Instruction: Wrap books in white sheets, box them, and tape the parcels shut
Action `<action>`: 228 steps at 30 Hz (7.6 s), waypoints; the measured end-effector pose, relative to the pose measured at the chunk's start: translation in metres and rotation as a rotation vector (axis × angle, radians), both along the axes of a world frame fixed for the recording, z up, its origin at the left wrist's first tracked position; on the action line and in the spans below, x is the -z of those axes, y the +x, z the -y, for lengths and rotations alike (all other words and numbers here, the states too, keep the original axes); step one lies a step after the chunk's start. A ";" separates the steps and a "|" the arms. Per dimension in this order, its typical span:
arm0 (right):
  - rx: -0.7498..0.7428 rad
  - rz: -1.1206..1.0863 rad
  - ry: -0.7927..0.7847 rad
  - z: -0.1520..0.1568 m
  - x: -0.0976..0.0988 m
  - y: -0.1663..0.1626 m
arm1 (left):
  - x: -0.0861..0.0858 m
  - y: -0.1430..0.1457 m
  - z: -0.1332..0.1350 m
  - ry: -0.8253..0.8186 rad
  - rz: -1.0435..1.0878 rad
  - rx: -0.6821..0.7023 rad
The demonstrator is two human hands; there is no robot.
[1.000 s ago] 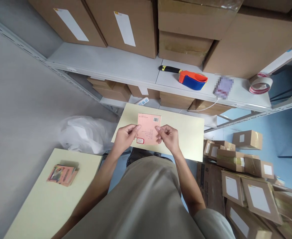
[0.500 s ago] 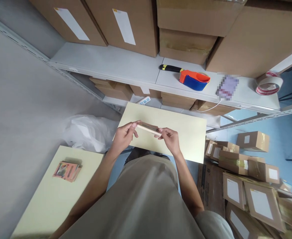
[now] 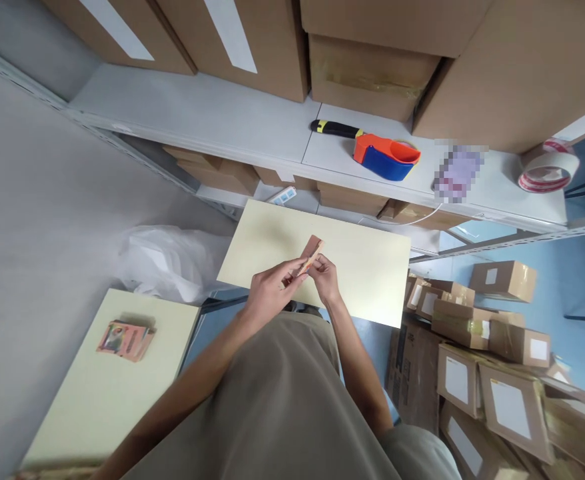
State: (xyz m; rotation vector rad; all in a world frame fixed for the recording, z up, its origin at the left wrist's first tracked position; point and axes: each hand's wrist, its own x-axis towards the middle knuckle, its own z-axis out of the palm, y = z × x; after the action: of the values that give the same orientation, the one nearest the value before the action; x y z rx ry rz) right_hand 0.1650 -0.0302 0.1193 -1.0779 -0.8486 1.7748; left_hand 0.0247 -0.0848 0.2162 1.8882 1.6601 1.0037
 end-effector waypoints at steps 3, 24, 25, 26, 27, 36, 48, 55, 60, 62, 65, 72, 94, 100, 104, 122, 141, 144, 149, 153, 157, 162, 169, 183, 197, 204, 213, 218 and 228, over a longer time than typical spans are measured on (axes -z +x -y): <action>0.026 -0.011 -0.079 0.000 0.011 0.003 | 0.009 -0.008 -0.005 -0.055 0.013 -0.006; -0.097 0.531 -0.082 -0.039 0.114 -0.120 | 0.175 -0.198 -0.032 -0.609 0.395 -0.360; -0.114 0.563 -0.065 -0.047 0.117 -0.131 | 0.176 -0.208 -0.040 -0.602 0.376 -0.360; -0.134 0.605 -0.046 -0.055 0.119 -0.141 | 0.178 -0.217 -0.048 -0.597 0.353 -0.360; -0.154 0.654 -0.025 -0.063 0.121 -0.151 | 0.179 -0.227 -0.057 -0.596 0.327 -0.358; -0.062 1.006 -0.075 -0.103 0.124 -0.200 | 0.201 -0.272 -0.111 -0.670 0.207 -0.228; -0.291 1.009 -0.037 -0.057 0.129 -0.279 | 0.201 -0.400 -0.033 -0.516 -0.033 -0.444; -0.533 0.863 0.124 -0.044 0.121 -0.369 | 0.189 -0.496 0.024 -0.483 -0.157 -0.730; -0.706 0.773 0.169 -0.034 0.119 -0.429 | 0.208 -0.519 0.042 -0.609 -0.100 -0.745; -0.768 0.749 0.178 -0.032 0.119 -0.446 | 0.215 -0.522 0.042 -0.684 -0.057 -0.711; -0.817 0.755 0.196 -0.031 0.117 -0.463 | 0.220 -0.525 0.036 -0.722 -0.038 -0.665; -0.847 0.724 0.264 -0.027 0.095 -0.476 | 0.198 -0.524 0.026 -0.663 0.018 -0.706; -0.737 0.799 0.374 0.009 0.062 -0.492 | 0.126 -0.545 0.025 -0.549 -0.208 -0.173; -0.713 0.655 0.400 -0.014 0.014 -0.460 | 0.165 -0.553 0.019 -0.572 -0.208 -0.118; -0.660 0.761 0.437 -0.026 -0.003 -0.436 | 0.182 -0.550 0.011 -0.654 -0.203 -0.175; -0.344 0.637 0.395 -0.075 -0.103 -0.286 | 0.104 -0.519 -0.029 -0.540 -0.021 0.082; -0.278 0.731 0.239 -0.071 -0.062 -0.035 | 0.118 -0.259 -0.123 -0.793 0.282 0.566; -0.326 0.709 0.230 -0.072 -0.048 0.006 | 0.130 -0.211 -0.125 -0.850 0.224 0.623; -0.396 0.691 0.165 -0.076 -0.018 0.073 | 0.150 -0.139 -0.119 -1.008 0.305 0.567; -0.423 0.660 0.155 -0.080 0.009 0.116 | 0.168 -0.098 -0.113 -1.050 0.405 0.393; -0.516 0.719 0.045 -0.086 0.031 0.148 | 0.177 -0.077 -0.106 -1.024 0.338 0.313; -0.728 0.857 -0.080 -0.087 0.060 0.175 | 0.172 -0.076 -0.103 -0.935 0.207 0.261; -0.876 1.226 0.005 -0.080 0.092 0.190 | 0.184 -0.094 -0.109 -0.939 -0.098 0.237; -0.880 1.615 0.066 -0.081 0.114 0.153 | 0.224 -0.124 -0.109 -0.932 -0.453 0.093; -0.434 1.720 0.078 -0.028 0.124 0.100 | 0.222 -0.152 -0.121 -0.709 -0.432 -0.109; -0.508 1.623 -0.059 0.037 0.152 0.031 | 0.215 -0.149 -0.094 -0.546 -0.467 -0.001; -0.493 1.673 -0.066 0.050 0.172 0.023 | 0.246 -0.144 -0.034 -0.671 -0.459 0.345; -0.482 1.690 -0.115 0.054 0.167 0.026 | 0.256 -0.162 -0.035 -0.667 -0.417 0.338; -0.582 1.601 0.073 0.018 0.142 -0.053 | 0.258 -0.210 -0.034 -0.667 -0.309 0.279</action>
State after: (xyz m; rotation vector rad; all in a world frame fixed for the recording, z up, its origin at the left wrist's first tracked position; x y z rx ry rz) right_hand 0.1123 -0.0484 -0.0230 -2.3481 -2.2751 0.9001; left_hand -0.1849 -0.0509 -0.0413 1.7752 1.5595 0.0195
